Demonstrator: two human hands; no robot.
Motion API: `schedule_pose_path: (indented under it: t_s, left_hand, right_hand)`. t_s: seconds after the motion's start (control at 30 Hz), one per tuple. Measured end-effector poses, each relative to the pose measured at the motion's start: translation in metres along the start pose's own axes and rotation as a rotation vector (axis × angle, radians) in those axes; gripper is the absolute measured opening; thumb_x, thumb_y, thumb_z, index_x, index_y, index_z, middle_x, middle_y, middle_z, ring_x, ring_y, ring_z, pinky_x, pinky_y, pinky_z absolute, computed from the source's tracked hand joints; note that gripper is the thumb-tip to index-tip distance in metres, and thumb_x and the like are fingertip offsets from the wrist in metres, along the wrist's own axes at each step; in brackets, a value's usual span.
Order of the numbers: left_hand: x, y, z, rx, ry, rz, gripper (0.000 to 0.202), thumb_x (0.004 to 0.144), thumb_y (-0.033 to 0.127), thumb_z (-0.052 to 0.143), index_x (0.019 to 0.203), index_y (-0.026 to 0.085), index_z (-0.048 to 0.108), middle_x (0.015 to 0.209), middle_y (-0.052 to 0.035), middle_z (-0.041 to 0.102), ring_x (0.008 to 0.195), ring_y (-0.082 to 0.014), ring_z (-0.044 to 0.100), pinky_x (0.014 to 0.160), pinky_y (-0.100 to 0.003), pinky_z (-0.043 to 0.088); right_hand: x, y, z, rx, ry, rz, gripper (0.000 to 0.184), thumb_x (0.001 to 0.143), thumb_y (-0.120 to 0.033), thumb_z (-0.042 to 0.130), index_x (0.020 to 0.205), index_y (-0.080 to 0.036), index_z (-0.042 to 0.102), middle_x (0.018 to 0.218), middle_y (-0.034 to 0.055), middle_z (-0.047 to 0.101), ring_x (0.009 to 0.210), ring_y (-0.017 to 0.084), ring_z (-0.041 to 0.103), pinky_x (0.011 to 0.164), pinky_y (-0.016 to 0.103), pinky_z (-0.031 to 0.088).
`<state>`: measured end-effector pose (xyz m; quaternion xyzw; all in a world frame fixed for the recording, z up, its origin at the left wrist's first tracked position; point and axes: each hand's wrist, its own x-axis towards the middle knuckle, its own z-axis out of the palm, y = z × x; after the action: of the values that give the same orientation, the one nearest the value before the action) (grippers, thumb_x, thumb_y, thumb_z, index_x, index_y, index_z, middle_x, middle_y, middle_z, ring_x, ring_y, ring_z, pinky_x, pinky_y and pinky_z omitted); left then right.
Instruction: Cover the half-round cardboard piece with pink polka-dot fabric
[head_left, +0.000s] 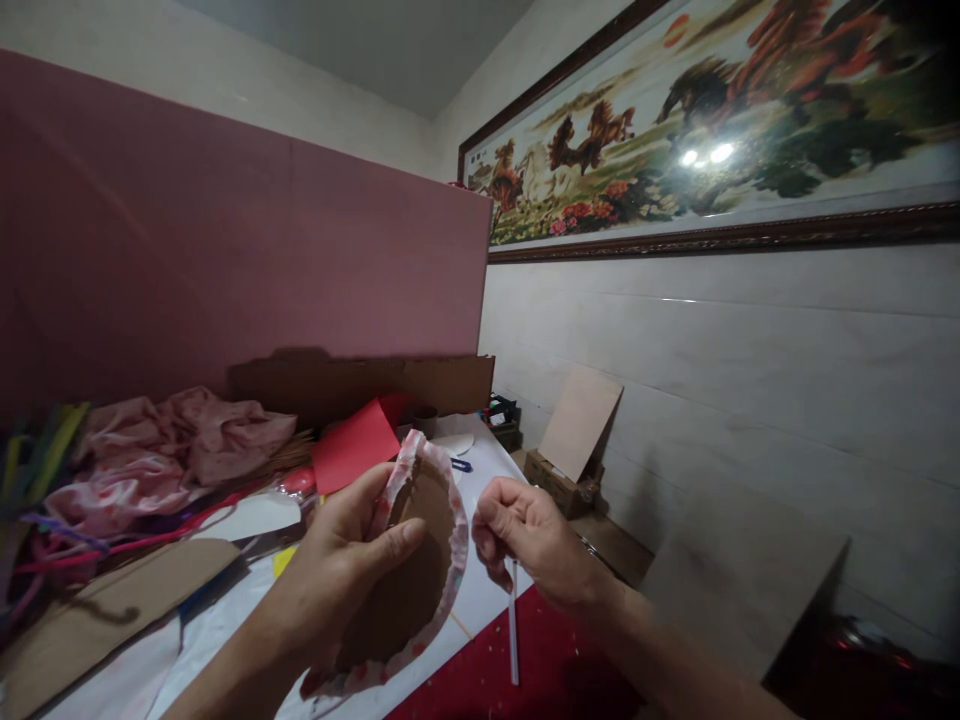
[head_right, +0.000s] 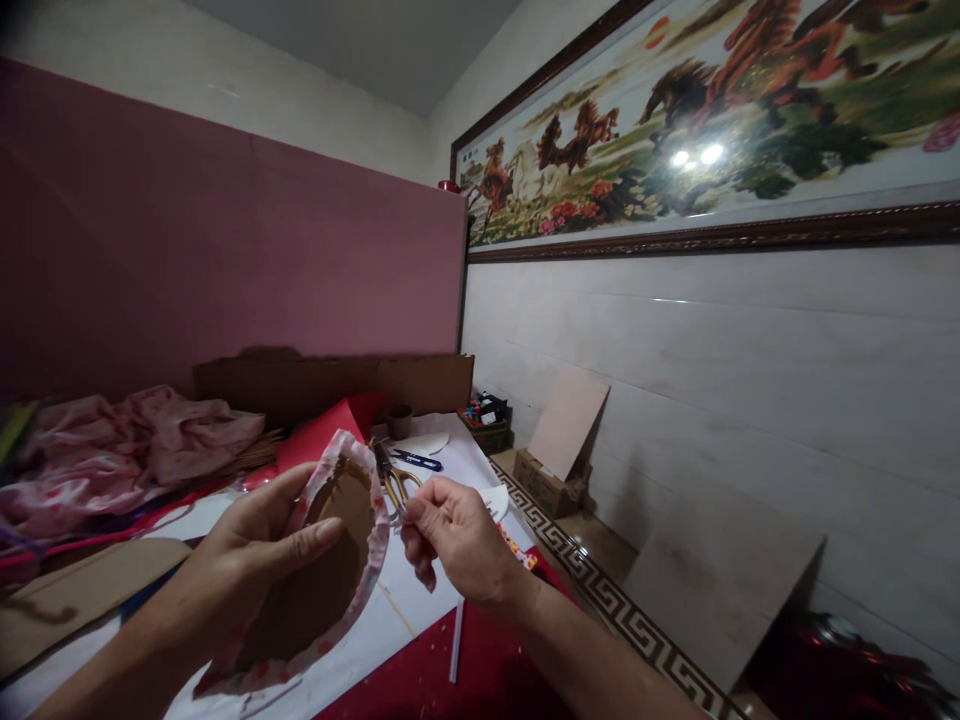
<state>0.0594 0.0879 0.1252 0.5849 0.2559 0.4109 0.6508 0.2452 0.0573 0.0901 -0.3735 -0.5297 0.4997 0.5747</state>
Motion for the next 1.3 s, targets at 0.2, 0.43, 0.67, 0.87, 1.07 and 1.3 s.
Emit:
schedule_pose_path:
  t_s: [0.2, 0.43, 0.67, 0.87, 1.07, 1.3]
  left_hand:
    - [0.001, -0.002, -0.001, 0.015, 0.015, 0.002, 0.038, 0.071, 0.028, 0.074, 0.107, 0.022, 0.062, 0.086, -0.0019, 0.072, 0.072, -0.0180, 0.064, 0.063, -0.027, 0.047]
    - [0.001, -0.003, -0.003, 0.019, -0.013, -0.011, 0.036, 0.073, 0.027, 0.072, 0.107, 0.024, 0.060, 0.086, -0.0008, 0.073, 0.075, -0.0177, 0.064, 0.066, -0.027, 0.047]
    - [0.002, -0.003, -0.003, 0.004, 0.013, -0.005, 0.037, 0.071, 0.028, 0.074, 0.106, 0.023, 0.062, 0.086, -0.0011, 0.072, 0.073, -0.0174, 0.064, 0.064, -0.026, 0.047]
    - [0.000, -0.005, -0.004, -0.004, 0.038, -0.033, 0.044, 0.069, 0.030, 0.075, 0.110, 0.025, 0.061, 0.090, -0.0019, 0.073, 0.075, -0.0184, 0.065, 0.065, -0.027, 0.047]
    - [0.002, -0.008, -0.006, 0.045, 0.009, -0.026, 0.039, 0.071, 0.031, 0.074, 0.107, 0.024, 0.062, 0.086, -0.0009, 0.072, 0.075, -0.0177, 0.063, 0.065, -0.027, 0.045]
    - [0.003, -0.008, -0.007, 0.063, 0.019, -0.021, 0.038, 0.070, 0.032, 0.075, 0.105, 0.024, 0.062, 0.085, -0.0013, 0.071, 0.072, -0.0177, 0.063, 0.064, -0.028, 0.045]
  right_hand:
    - [0.000, -0.003, -0.002, 0.016, 0.070, -0.049, 0.034, 0.078, -0.048, 0.066, 0.075, -0.017, 0.053, 0.045, -0.0097, 0.045, 0.032, 0.004, 0.036, 0.031, 0.016, 0.032]
    - [0.010, -0.002, -0.006, -0.010, 0.137, 0.013, 0.039, 0.083, -0.050, 0.056, 0.064, -0.017, 0.051, 0.040, -0.0100, 0.038, 0.028, 0.003, 0.024, 0.028, 0.015, 0.015]
    - [0.011, -0.009, -0.007, 0.076, 0.106, -0.081, 0.017, 0.064, -0.016, 0.052, 0.049, -0.017, 0.043, 0.055, -0.0043, 0.042, 0.044, 0.005, 0.033, 0.041, 0.018, 0.025]
    - [0.007, -0.015, -0.011, 0.062, 0.019, 0.044, 0.026, 0.082, -0.033, 0.054, 0.061, -0.016, 0.050, 0.049, -0.0059, 0.041, 0.040, 0.005, 0.028, 0.037, 0.018, 0.019]
    - [0.010, -0.013, -0.005, 0.037, 0.072, 0.019, 0.035, 0.079, -0.048, 0.064, 0.069, -0.016, 0.054, 0.048, -0.0064, 0.048, 0.034, 0.004, 0.034, 0.031, 0.016, 0.022]
    - [0.005, -0.016, -0.003, 0.077, 0.101, -0.162, 0.021, 0.076, -0.033, 0.072, 0.078, -0.016, 0.060, 0.062, -0.0024, 0.057, 0.049, 0.007, 0.050, 0.043, 0.019, 0.035]
